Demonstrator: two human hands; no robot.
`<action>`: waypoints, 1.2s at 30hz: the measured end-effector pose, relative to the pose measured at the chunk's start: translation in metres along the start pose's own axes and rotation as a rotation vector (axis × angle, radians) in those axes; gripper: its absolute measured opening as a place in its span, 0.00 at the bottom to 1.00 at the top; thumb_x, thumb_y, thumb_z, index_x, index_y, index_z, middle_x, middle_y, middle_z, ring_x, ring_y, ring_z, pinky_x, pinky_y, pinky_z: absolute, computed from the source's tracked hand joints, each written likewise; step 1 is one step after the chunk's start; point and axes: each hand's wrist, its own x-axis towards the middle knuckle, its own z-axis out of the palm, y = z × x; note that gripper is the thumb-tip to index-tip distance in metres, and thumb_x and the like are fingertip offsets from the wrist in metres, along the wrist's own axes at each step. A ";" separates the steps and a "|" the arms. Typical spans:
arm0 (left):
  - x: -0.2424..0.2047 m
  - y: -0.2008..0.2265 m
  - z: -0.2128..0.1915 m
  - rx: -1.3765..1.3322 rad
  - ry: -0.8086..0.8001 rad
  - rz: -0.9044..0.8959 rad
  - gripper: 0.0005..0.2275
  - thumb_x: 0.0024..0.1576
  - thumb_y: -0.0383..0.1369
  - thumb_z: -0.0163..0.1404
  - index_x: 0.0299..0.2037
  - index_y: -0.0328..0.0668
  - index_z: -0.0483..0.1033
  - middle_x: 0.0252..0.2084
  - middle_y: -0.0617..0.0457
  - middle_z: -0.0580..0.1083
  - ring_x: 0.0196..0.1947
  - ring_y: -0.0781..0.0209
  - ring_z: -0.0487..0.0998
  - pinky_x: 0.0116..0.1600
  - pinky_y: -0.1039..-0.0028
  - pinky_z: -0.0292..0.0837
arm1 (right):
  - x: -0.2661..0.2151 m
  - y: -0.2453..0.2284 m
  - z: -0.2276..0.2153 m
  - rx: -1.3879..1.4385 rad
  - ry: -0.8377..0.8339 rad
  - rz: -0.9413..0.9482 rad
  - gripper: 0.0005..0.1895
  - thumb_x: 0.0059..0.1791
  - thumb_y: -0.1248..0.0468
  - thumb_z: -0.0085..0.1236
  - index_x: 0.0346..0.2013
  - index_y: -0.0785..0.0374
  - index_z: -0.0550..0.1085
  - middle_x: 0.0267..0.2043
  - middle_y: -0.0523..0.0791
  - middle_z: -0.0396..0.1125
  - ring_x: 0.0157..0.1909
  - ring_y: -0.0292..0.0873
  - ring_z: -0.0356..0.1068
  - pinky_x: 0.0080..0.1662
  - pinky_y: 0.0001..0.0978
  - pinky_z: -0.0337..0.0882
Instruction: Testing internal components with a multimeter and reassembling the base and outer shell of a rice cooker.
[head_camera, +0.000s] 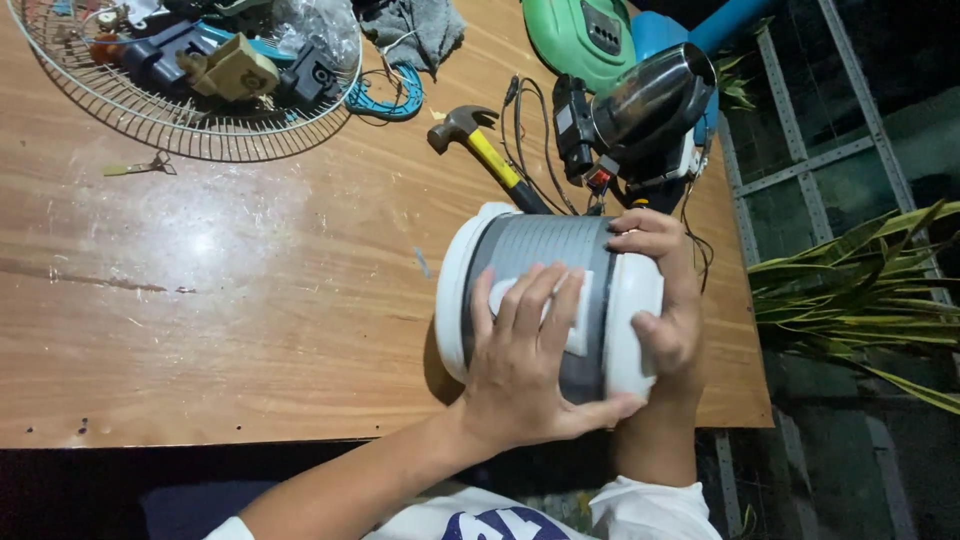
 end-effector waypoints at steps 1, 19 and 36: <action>0.004 -0.004 -0.005 0.002 -0.001 -0.002 0.43 0.49 0.63 0.51 0.63 0.31 0.65 0.62 0.41 0.69 0.63 0.44 0.71 0.69 0.39 0.54 | 0.002 0.010 -0.004 0.003 -0.001 0.000 0.35 0.51 0.35 0.39 0.53 0.62 0.68 0.58 0.53 0.60 0.62 0.51 0.62 0.64 0.47 0.61; 0.063 -0.062 0.020 0.008 -0.308 -0.253 0.26 0.67 0.49 0.30 0.71 0.44 0.58 0.69 0.31 0.61 0.70 0.37 0.62 0.64 0.28 0.46 | -0.031 -0.026 -0.016 -0.454 0.045 0.338 0.36 0.56 0.47 0.25 0.72 0.67 0.57 0.71 0.59 0.60 0.63 0.64 0.66 0.56 0.53 0.63; 0.121 -0.088 0.053 -0.201 -0.561 0.581 0.35 0.60 0.64 0.43 0.72 0.55 0.57 0.66 0.38 0.66 0.65 0.41 0.65 0.62 0.48 0.58 | -0.034 0.032 -0.027 -0.298 0.125 0.187 0.31 0.56 0.52 0.33 0.66 0.71 0.67 0.52 0.54 0.71 0.41 0.46 0.69 0.40 0.37 0.65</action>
